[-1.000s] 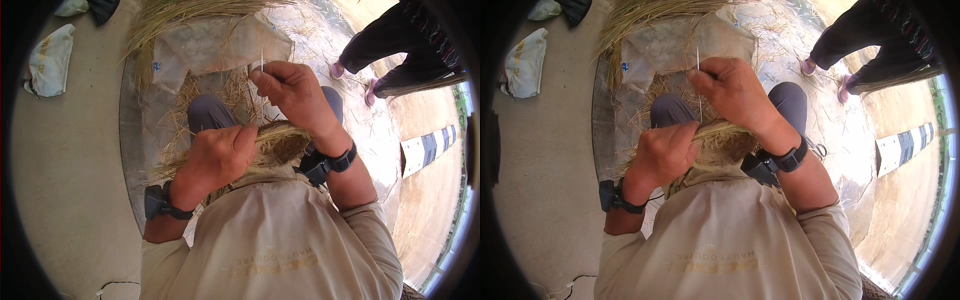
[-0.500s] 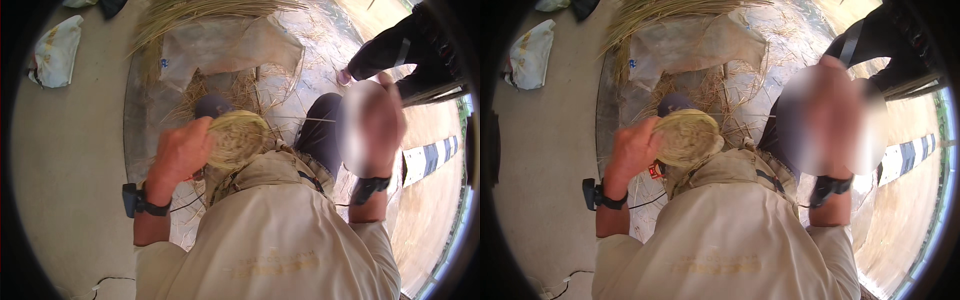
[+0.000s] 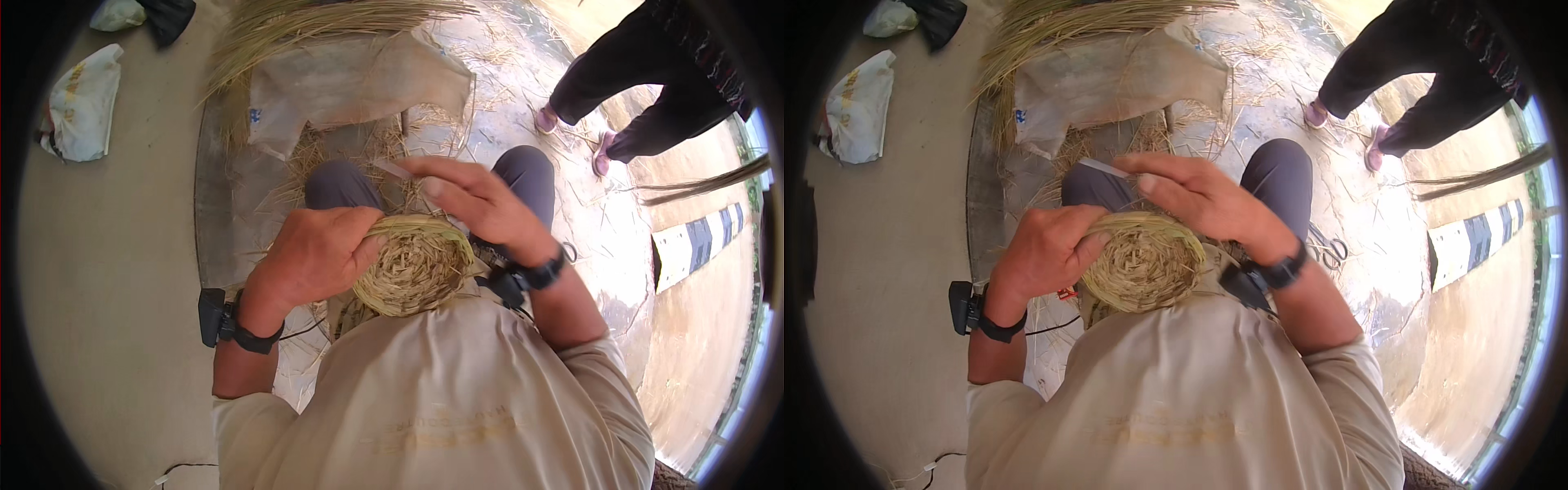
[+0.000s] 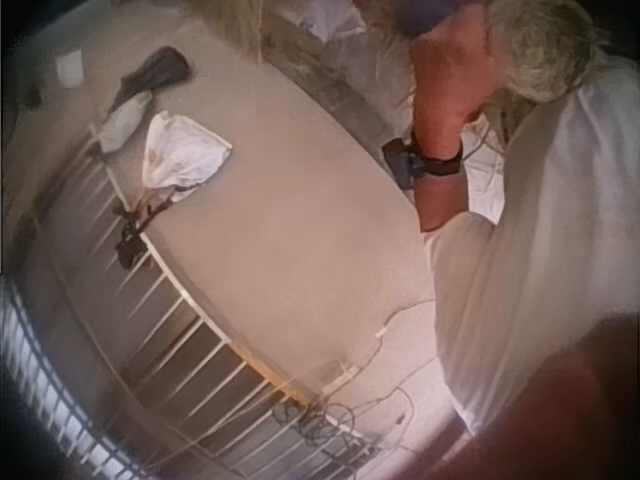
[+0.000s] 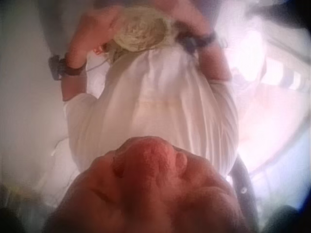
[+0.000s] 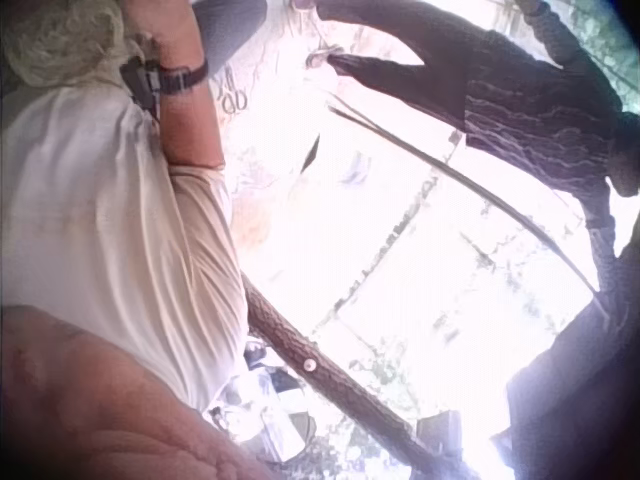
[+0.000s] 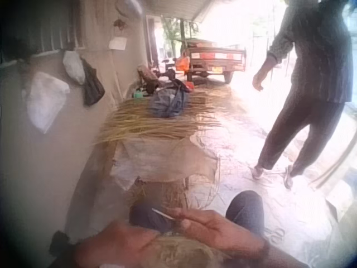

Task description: Weaving and stitching a circular straw mat using a needle and string.

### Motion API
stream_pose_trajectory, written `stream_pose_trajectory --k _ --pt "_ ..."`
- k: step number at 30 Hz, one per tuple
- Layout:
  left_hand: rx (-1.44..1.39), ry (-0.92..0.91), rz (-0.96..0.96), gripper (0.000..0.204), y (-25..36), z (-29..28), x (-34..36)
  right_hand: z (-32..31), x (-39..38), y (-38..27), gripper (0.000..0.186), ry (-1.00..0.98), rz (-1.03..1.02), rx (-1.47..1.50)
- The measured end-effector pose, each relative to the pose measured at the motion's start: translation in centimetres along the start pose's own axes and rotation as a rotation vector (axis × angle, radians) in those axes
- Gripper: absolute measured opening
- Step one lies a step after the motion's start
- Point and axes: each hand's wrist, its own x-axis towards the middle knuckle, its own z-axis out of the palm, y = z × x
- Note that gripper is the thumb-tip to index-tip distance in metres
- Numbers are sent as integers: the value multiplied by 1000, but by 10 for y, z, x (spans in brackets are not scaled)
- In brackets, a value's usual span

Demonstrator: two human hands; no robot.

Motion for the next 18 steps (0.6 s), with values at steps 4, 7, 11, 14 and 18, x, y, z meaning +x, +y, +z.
stream_pose_trajectory --k 4,7,11,14,18 --pt "-43 26 -65 27 -5 12 -5 -12 -14 16 46 -195 535 168" --pt "-74 -51 -273 32 0 10 -2 -52 -41 53 45 -421 428 -76" --pt "-71 67 -87 38 -10 31 -4 -65 -58 62 41 -252 312 -6" --pt "-54 79 -66 39 -11 37 -1 -53 -47 53 40 23 243 597" --pt "13 41 -32 39 -7 41 4 -16 -11 30 39 208 176 1129"
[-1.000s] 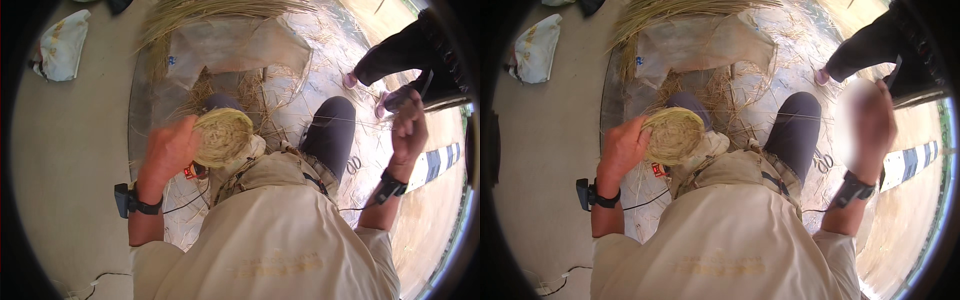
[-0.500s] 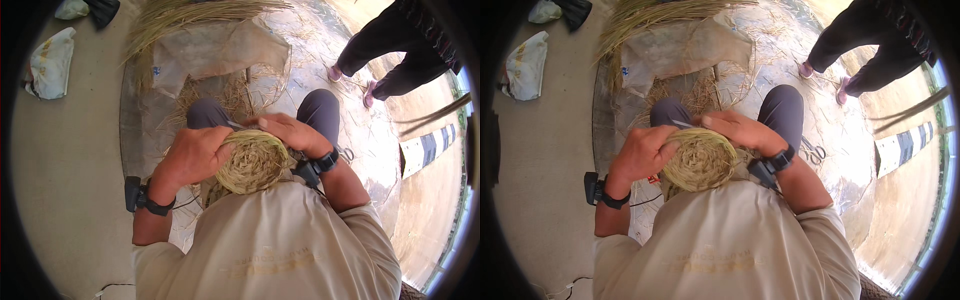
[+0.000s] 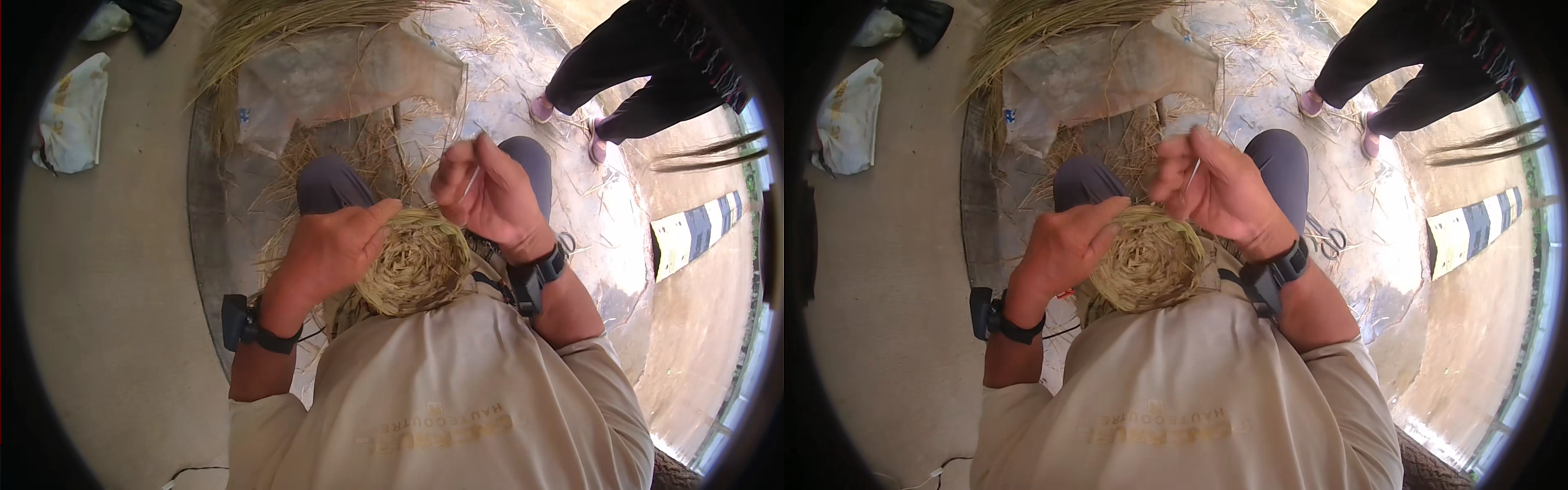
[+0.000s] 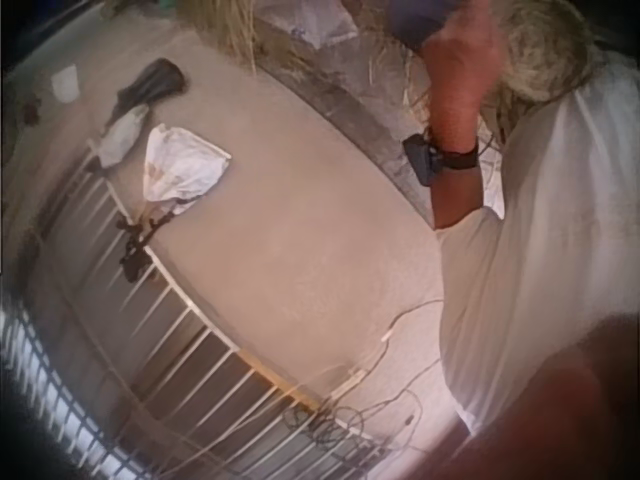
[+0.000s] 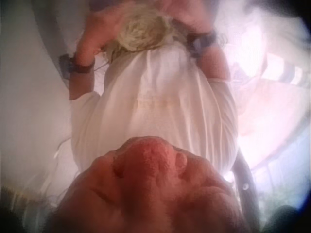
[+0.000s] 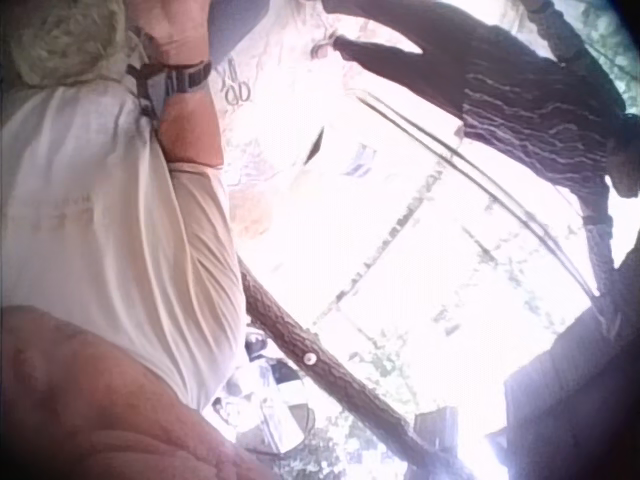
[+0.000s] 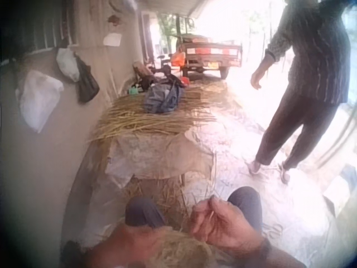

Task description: Weaving and stitching a circular straw mat using a needle and string.

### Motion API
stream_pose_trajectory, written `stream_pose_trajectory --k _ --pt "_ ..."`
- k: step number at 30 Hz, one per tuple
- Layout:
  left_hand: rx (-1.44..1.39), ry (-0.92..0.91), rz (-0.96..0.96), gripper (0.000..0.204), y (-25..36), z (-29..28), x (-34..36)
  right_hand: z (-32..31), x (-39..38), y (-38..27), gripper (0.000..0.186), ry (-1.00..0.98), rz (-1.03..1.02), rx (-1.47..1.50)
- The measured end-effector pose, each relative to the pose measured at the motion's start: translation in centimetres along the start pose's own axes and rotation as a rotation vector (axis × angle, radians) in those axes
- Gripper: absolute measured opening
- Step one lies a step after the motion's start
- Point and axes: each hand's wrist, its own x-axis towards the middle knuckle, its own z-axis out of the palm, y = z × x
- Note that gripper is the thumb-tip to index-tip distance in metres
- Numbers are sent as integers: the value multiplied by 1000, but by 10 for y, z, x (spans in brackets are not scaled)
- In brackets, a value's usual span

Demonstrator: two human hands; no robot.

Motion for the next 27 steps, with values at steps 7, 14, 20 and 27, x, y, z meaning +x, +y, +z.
stream_pose_trajectory --k 7,14,20,27 --pt "152 -139 -24 43 4 -11 -16 12 -5 -12 36 52 87 -1149" --pt "-107 -93 -208 38 -1 2 -37 22 -24 -4 40 -27 82 -1451" --pt "-169 56 -162 33 3 23 -36 -17 -18 -3 37 130 -130 -935" --pt "-146 29 6 36 -14 28 -44 65 29 28 16 -656 -522 -938"
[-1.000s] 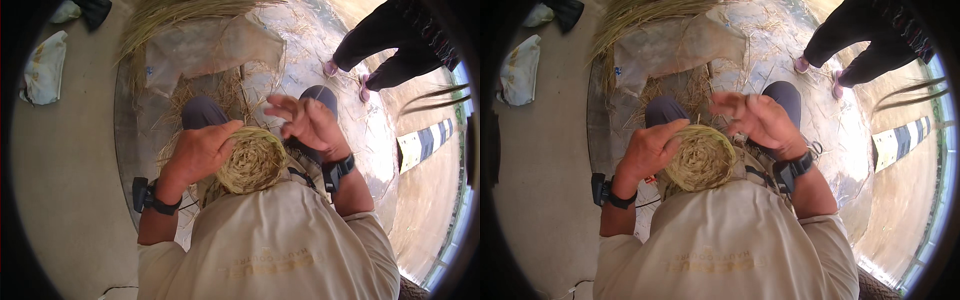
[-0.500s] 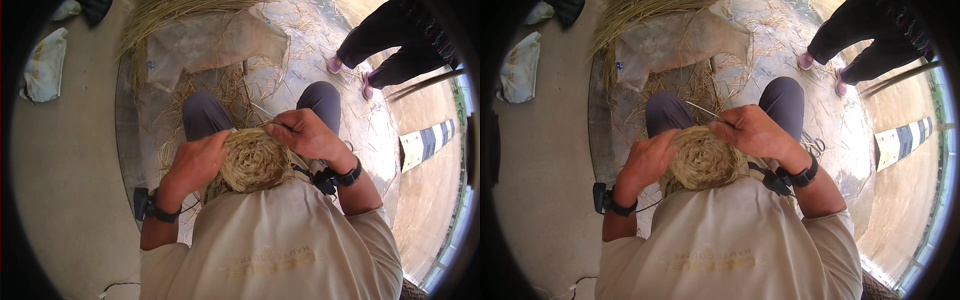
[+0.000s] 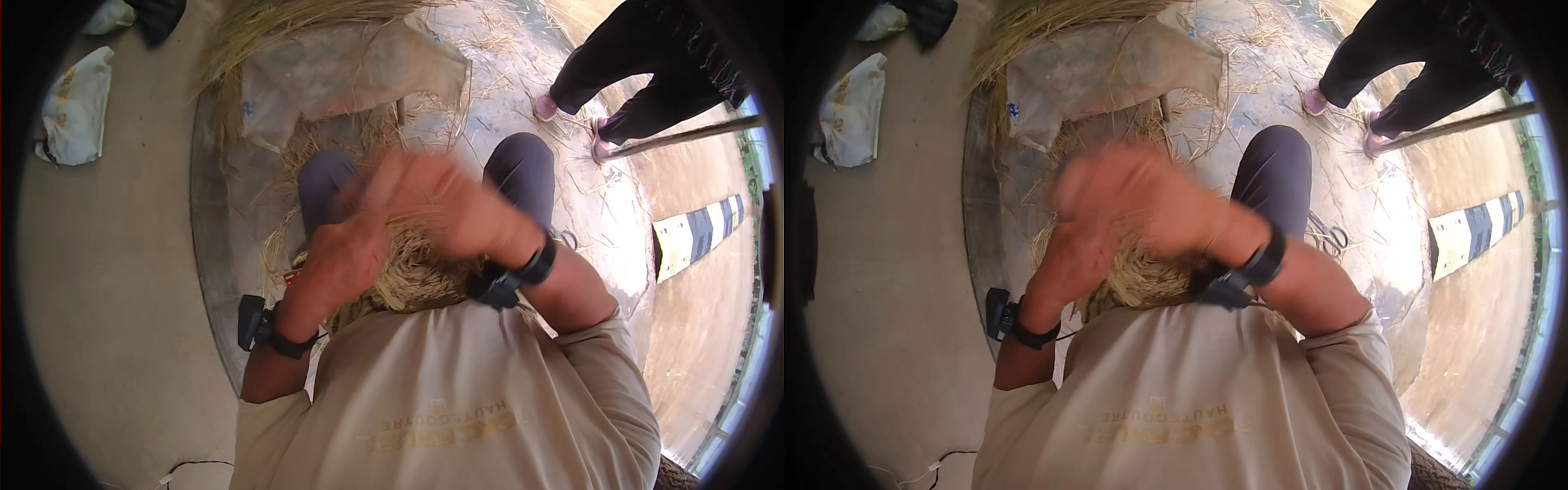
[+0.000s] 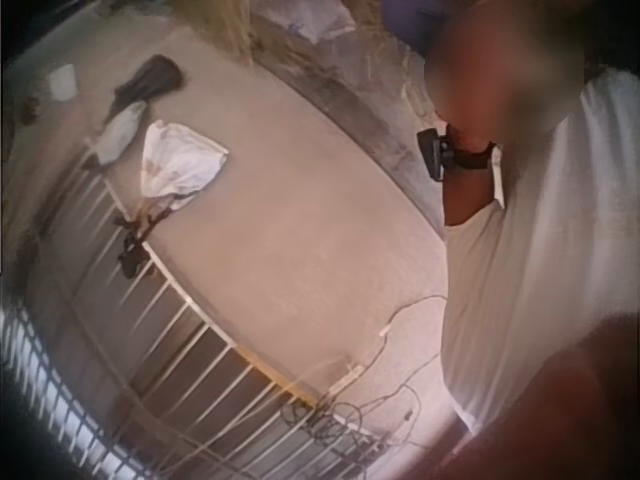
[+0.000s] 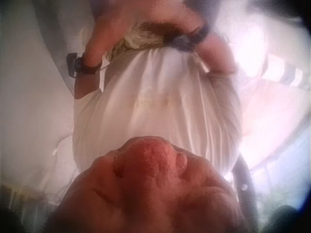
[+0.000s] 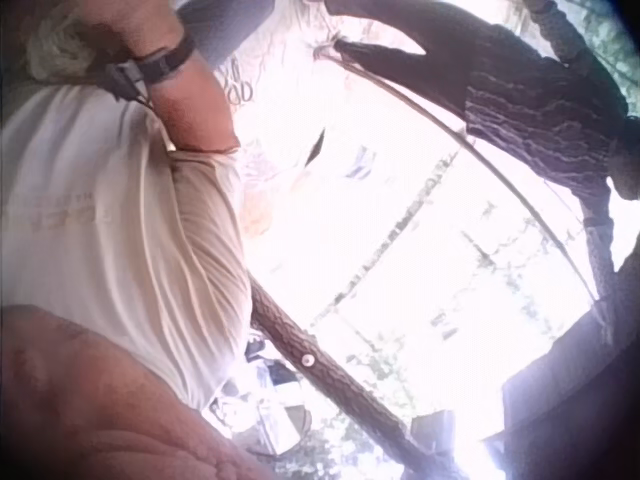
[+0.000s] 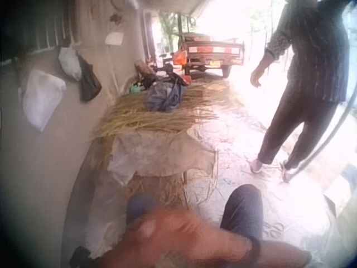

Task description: Weaving and stitching a circular straw mat using a needle and string.

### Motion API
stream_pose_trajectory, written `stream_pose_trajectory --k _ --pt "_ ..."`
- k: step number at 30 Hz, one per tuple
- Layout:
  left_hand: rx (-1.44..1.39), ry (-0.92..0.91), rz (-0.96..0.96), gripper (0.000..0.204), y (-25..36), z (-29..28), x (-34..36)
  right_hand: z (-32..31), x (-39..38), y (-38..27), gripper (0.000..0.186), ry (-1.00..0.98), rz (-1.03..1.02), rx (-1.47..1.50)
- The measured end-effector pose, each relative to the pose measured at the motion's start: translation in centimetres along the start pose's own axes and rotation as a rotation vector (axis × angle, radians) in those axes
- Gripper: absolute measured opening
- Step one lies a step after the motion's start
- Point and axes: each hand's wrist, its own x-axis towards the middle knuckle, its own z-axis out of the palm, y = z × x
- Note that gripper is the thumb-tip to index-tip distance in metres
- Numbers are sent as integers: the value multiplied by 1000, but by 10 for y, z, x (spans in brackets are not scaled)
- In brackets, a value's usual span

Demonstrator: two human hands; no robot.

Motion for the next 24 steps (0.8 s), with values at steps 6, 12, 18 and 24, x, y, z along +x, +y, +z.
stream_pose_trajectory --k 6,12,18,24 --pt "-96 4 -222 42 7 -15 11 48 -44 -3 19 -517 34 -271" --pt "-171 16 -321 30 6 -14 12 39 -53 -2 16 -505 185 -131" --pt "-121 63 -574 26 5 -3 5 -17 -65 -42 14 -274 99 -662" --pt "-85 281 -629 22 -17 -15 -8 -78 -128 -96 42 811 694 -420"
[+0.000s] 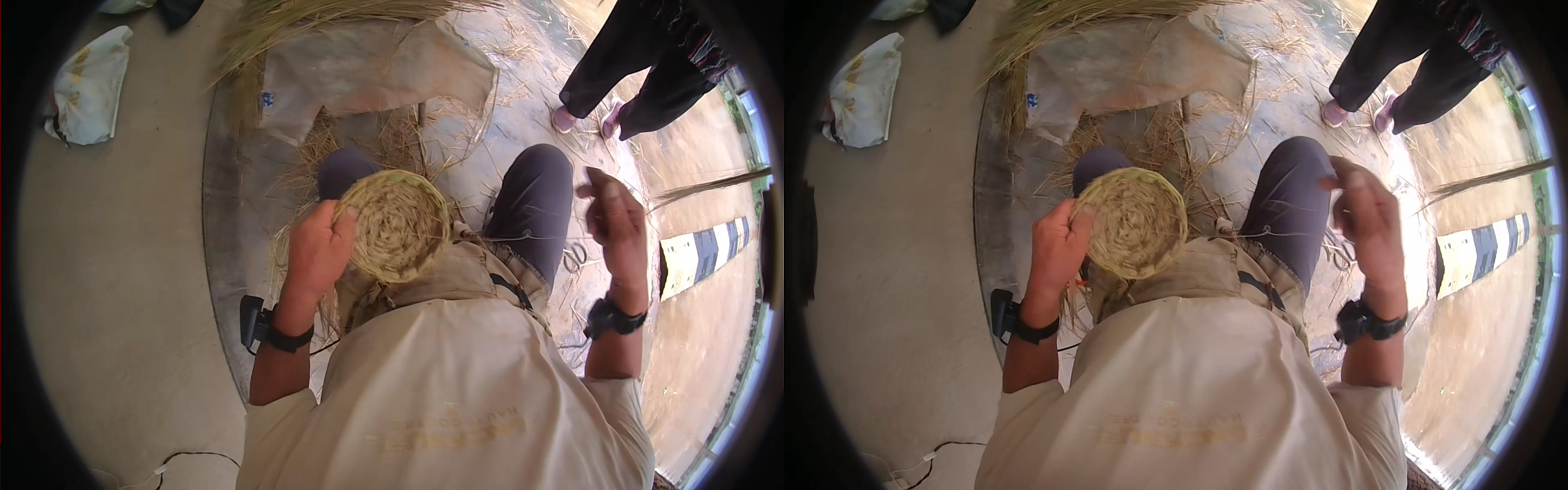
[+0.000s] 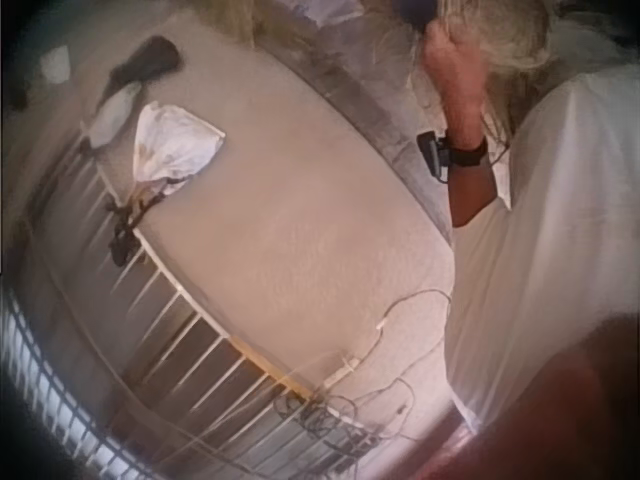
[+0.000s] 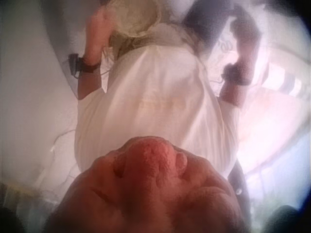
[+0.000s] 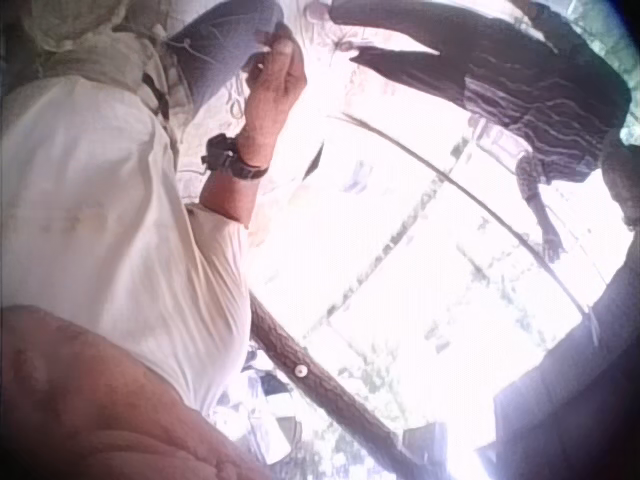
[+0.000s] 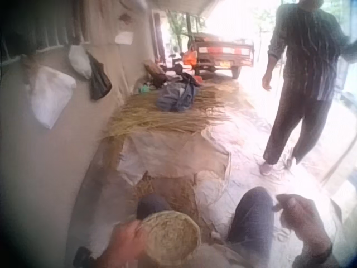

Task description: Weaving and stitching a circular straw mat using a needle and string.

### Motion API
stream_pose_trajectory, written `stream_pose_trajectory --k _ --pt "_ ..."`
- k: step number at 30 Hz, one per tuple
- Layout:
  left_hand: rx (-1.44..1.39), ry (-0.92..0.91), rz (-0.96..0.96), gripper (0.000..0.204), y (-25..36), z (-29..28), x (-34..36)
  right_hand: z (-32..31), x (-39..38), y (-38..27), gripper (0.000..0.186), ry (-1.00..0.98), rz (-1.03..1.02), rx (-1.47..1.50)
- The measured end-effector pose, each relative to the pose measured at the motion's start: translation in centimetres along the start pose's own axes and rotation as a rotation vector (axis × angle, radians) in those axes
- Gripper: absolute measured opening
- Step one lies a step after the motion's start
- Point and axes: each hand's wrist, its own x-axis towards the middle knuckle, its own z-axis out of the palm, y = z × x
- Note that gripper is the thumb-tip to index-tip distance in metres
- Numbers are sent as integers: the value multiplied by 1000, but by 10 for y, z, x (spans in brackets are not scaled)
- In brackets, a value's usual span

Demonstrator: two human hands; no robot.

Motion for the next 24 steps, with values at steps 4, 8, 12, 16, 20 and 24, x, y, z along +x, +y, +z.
stream_pose_trajectory --k 4,8,12,16,20,24 --pt "-29 129 90 21 1 -6 6 -1 -11 19 29 59 32 25" --pt "25 98 192 20 17 -3 7 75 -27 14 17 -381 -183 -15" --pt "-26 88 243 18 36 -1 -1 136 -22 -8 16 -612 -322 -294" --pt "-45 90 263 18 42 -1 -6 150 -20 -10 15 -626 -356 -333" --pt "-22 91 291 17 39 2 -6 153 -21 -7 13 -612 -396 -339" --pt "-11 95 302 17 42 3 -6 155 -23 -2 12 -595 -388 -390"
